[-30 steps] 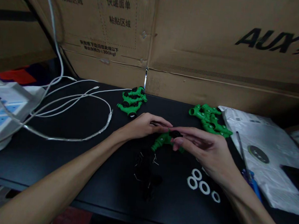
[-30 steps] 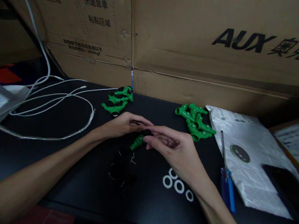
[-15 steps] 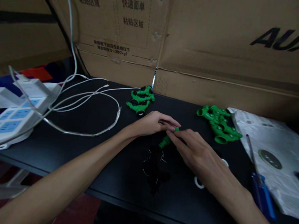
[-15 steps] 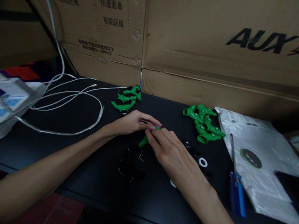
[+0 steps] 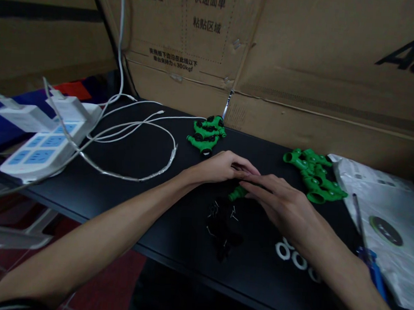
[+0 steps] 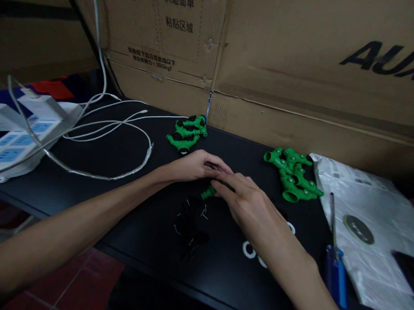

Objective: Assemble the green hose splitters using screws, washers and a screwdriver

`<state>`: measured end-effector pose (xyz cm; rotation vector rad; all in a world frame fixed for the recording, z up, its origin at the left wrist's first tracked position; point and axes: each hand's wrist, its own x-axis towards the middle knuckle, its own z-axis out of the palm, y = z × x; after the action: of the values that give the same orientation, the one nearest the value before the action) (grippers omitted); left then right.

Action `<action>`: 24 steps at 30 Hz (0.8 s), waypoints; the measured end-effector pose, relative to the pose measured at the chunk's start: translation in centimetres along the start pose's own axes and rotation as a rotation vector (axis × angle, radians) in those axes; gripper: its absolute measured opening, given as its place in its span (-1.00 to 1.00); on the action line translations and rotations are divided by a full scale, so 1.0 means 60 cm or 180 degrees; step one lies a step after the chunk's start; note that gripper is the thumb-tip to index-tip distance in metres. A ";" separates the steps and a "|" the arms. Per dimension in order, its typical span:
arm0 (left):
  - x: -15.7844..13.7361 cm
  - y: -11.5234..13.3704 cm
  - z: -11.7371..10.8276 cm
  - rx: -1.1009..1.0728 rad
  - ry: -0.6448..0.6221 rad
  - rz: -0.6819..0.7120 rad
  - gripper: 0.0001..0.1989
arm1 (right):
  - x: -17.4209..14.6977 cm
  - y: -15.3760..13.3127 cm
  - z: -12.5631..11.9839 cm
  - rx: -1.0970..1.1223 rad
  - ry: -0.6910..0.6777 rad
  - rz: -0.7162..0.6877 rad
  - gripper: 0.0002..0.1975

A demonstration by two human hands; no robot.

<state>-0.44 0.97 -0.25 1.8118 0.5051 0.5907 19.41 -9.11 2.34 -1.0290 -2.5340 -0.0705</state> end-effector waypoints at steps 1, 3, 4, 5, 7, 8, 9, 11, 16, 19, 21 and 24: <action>0.000 -0.001 0.000 -0.0009 0.0011 -0.0007 -0.77 | 0.003 0.001 0.000 0.0031 0.0044 0.0013 -0.69; 0.000 -0.003 0.000 -0.0014 0.0036 -0.0012 -0.76 | 0.008 0.001 -0.001 0.0111 0.0120 0.0038 -0.77; 0.000 -0.005 0.000 0.0009 0.0044 -0.0008 -0.76 | 0.010 0.002 -0.002 0.0146 0.0133 0.0052 -0.79; 0.001 -0.007 0.000 0.0038 0.0050 0.0005 -0.76 | 0.011 0.002 -0.001 0.0166 0.0135 0.0052 -0.81; 0.002 -0.009 -0.001 0.0072 0.0046 0.0045 -0.75 | 0.010 0.005 0.001 0.0178 0.0142 0.0032 -0.83; 0.002 -0.010 -0.001 0.0076 0.0043 0.0057 -0.75 | 0.008 0.007 0.003 0.0189 0.0136 0.0022 -0.84; 0.002 -0.010 -0.001 0.0084 0.0039 0.0059 -0.74 | 0.006 0.009 0.006 0.0214 0.0121 0.0024 -0.83; 0.003 -0.009 -0.002 0.0109 0.0036 0.0035 -0.74 | 0.001 0.015 0.010 0.0252 0.0105 0.0071 -0.80; 0.002 -0.007 0.000 0.0139 0.0078 -0.0001 -0.74 | 0.001 0.024 0.007 0.0163 0.0130 0.0068 -0.79; 0.003 -0.008 0.001 0.0240 0.0132 0.0038 -0.74 | 0.004 0.014 -0.007 0.0171 0.0139 0.0130 -0.78; 0.003 -0.007 0.000 0.0323 0.0135 0.0072 -0.75 | 0.001 -0.001 -0.020 0.0105 0.0237 0.0169 -0.69; 0.002 -0.003 -0.002 0.0429 0.0063 0.0142 -0.74 | -0.010 -0.034 -0.035 0.0215 0.0318 0.0290 -0.74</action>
<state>-0.46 1.18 -0.37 1.9510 0.5296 0.6181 19.17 -11.40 4.25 -1.0852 -2.3806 -0.0103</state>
